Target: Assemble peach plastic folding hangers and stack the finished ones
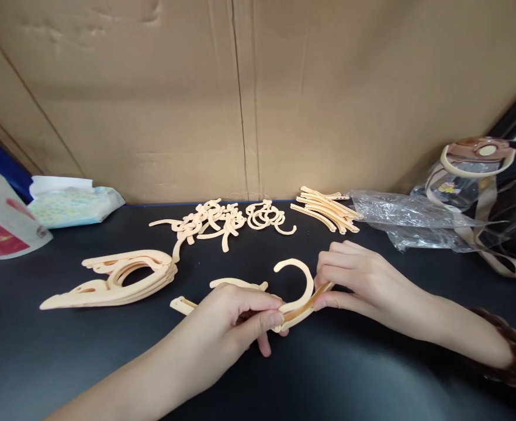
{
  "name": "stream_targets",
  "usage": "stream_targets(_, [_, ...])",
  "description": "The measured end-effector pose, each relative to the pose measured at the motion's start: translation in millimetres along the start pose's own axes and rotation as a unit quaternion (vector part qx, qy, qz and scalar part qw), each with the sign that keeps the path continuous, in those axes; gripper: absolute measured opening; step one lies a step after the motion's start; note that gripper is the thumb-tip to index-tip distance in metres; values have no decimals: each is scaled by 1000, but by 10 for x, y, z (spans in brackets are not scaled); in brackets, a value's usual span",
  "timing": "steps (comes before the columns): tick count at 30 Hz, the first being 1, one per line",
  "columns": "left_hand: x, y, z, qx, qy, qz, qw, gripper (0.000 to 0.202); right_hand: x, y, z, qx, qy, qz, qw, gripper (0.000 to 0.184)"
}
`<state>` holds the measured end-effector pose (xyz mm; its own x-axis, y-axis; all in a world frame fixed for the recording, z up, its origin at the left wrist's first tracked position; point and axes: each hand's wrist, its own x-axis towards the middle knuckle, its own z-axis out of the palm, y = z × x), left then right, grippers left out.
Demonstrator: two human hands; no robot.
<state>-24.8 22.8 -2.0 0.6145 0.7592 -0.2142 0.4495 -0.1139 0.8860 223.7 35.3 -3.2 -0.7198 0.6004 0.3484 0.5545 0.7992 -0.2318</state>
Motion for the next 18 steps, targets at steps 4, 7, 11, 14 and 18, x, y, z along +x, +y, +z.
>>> stream_targets(4, [0,8,22,23,6,3,1000,28,-6,9,-7,11,-13,1,1000,26])
stream_targets(7, [-10,30,41,70,10,23,997,30,-3,2,-22,16,-21,-3,1000,27])
stream_targets(11, [-16,52,61,89,6,20,996,33,6,-43,-45,30,-30,-16,999,28])
stream_targets(14, [-8,48,61,82,5,23,996,34,2,-80,-58,23,-25,-16,999,31])
stream_targets(18, [1,36,44,98,47,41,993,38,-9,-102,-50,29,-13,33,999,30])
